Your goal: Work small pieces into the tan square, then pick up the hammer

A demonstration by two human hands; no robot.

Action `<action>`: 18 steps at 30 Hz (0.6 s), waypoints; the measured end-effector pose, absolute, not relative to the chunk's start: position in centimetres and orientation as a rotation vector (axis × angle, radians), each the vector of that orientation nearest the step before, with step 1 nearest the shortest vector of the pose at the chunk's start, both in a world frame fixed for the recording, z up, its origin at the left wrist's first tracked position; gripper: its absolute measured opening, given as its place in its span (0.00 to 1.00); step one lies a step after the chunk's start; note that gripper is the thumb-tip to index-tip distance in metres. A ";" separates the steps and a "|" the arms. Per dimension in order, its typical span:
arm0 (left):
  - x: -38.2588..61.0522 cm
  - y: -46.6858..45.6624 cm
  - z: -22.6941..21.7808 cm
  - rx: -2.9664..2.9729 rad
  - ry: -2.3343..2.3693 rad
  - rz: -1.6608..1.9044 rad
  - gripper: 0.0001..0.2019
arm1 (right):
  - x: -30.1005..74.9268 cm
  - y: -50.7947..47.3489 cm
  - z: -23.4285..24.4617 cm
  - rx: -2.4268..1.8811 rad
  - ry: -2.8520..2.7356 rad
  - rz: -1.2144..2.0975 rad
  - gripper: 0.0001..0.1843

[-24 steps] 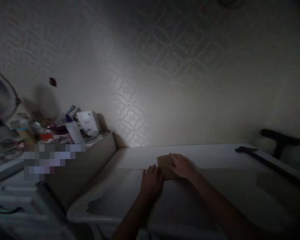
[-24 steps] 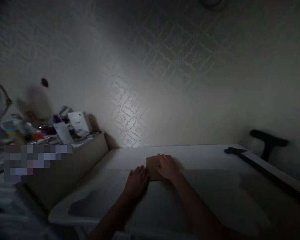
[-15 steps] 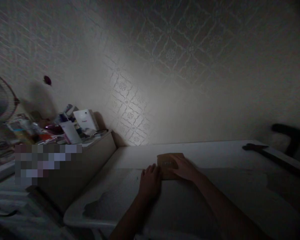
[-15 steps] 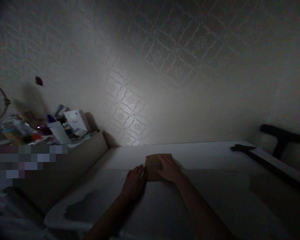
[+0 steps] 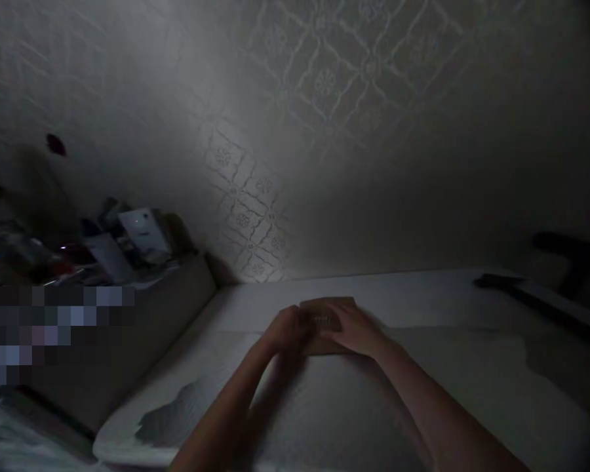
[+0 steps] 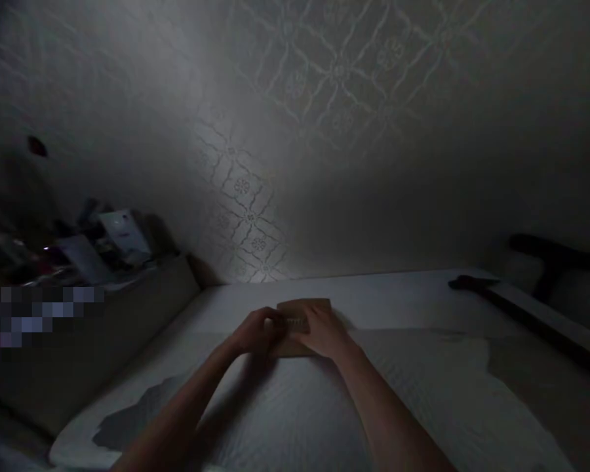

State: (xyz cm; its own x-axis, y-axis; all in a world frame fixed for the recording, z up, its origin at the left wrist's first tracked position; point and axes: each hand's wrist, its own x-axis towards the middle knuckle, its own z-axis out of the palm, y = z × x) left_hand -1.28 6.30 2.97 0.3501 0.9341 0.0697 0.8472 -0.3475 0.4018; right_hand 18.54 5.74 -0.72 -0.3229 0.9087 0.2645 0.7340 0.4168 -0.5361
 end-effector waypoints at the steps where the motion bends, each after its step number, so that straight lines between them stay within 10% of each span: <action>1: -1.2 6.9 3.4 2.320 1.566 0.395 0.14 | 18.6 5.7 -0.6 -1.380 -2.156 0.437 0.37; 18: -1.3 7.8 2.7 2.213 1.545 0.492 0.10 | 18.9 5.4 -0.6 -1.388 -2.166 0.456 0.35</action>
